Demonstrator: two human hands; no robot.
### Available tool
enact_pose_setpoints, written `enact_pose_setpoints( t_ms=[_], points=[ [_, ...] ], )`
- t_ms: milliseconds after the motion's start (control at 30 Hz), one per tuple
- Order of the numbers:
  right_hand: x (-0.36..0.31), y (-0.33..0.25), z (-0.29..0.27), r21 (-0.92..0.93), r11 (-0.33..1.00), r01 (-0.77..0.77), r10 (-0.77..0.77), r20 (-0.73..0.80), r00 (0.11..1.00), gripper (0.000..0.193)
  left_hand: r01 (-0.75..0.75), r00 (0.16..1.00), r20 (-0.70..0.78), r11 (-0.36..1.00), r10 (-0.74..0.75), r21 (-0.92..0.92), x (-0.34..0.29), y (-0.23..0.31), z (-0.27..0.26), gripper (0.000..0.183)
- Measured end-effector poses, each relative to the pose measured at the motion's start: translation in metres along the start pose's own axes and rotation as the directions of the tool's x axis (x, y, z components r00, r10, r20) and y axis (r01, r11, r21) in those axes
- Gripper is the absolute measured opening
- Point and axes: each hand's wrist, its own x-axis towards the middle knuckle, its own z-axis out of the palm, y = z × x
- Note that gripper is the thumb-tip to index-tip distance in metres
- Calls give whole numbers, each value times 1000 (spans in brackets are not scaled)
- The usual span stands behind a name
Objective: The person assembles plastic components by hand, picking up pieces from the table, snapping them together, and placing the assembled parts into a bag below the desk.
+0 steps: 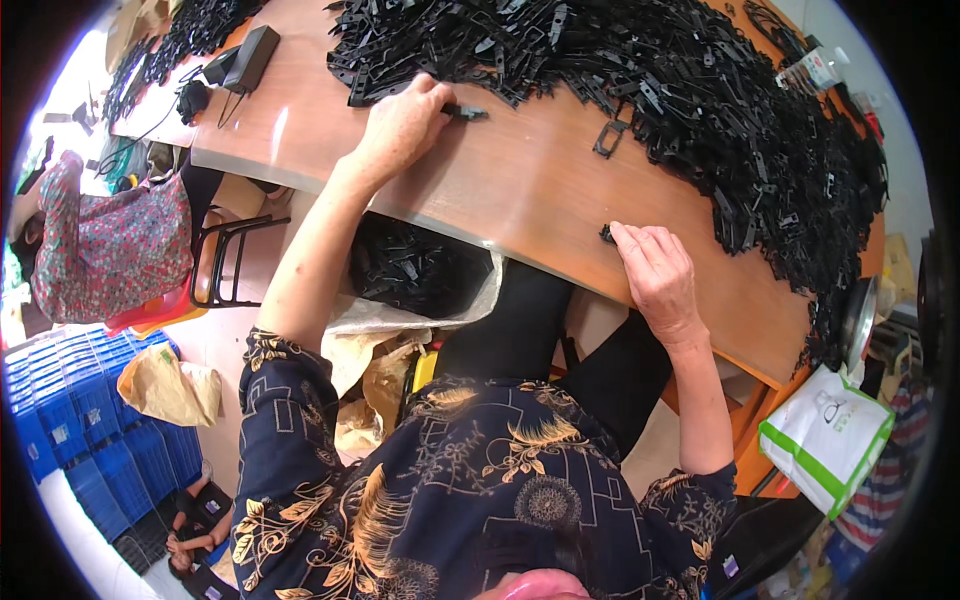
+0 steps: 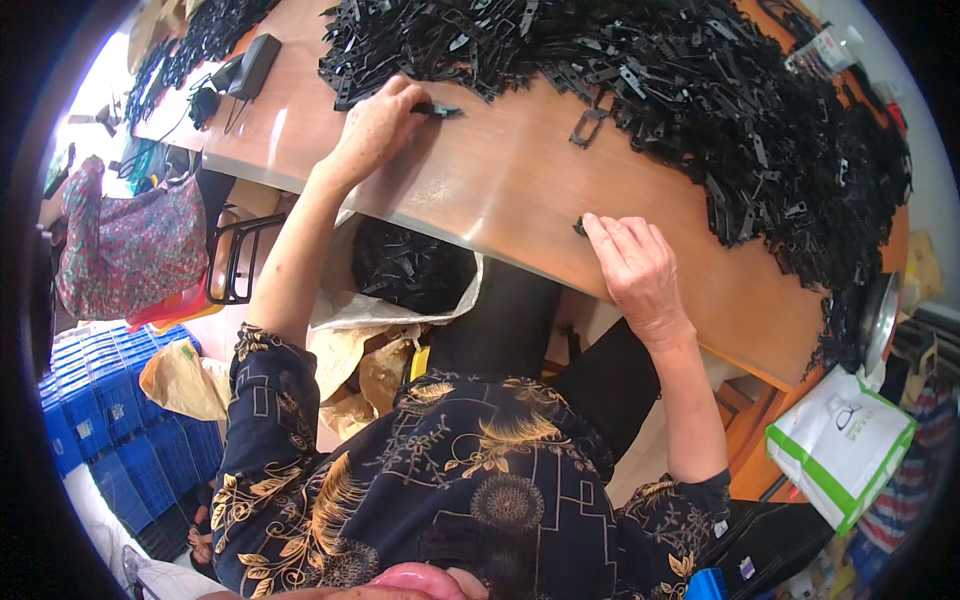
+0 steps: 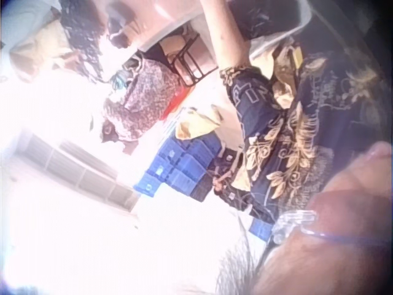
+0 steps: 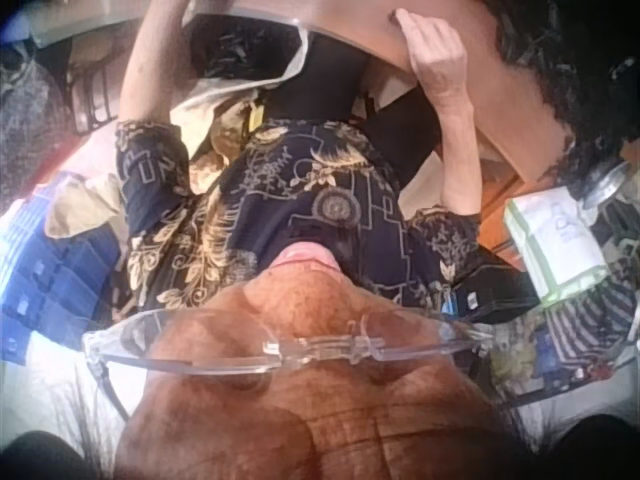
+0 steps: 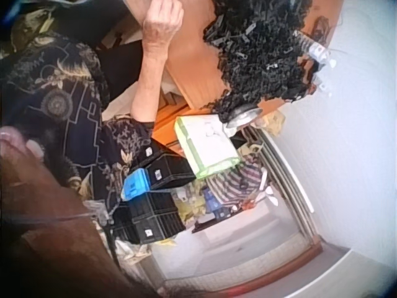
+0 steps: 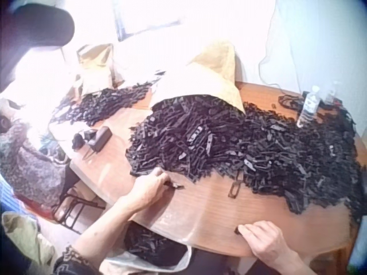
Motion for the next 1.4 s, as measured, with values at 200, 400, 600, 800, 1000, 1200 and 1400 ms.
enact_pose_setpoints(
  t_ms=[200, 400, 600, 800, 1000, 1200, 1400],
  points=[
    [18, -23, -3, 386, 906, -176, 208, -43, 977, 29, 114, 993, 36, 834, -112, -540, -52, 43, -11, 28],
    [0, -62, 1, 729, 552, -405, 433, 164, 886, 22, 57, 998, 47, 508, -31, -859, -100, 131, 4, 27],
    [1, -76, 6, 802, 227, -553, 409, 436, 801, 19, 19, 1000, 25, 639, 1, -769, -131, 133, -19, 24],
    [4, -90, 6, 753, 203, -626, 425, 508, 749, 17, -151, 984, -171, 763, 54, -629, -146, 141, -12, 24],
    [-3, -110, 9, 757, 216, -617, 404, 506, 762, 17, -81, 985, -171, 793, -30, -603, -176, 147, -8, 25],
    [-18, -133, 2, 677, 345, -650, 355, 547, 758, 17, 264, 964, 255, 216, -67, -940, -208, 142, -2, 35],
    [-28, -155, 4, 648, 483, -589, 360, 467, 808, 15, 301, 952, 279, 206, -130, -931, -226, 156, 20, 40]
  ],
)
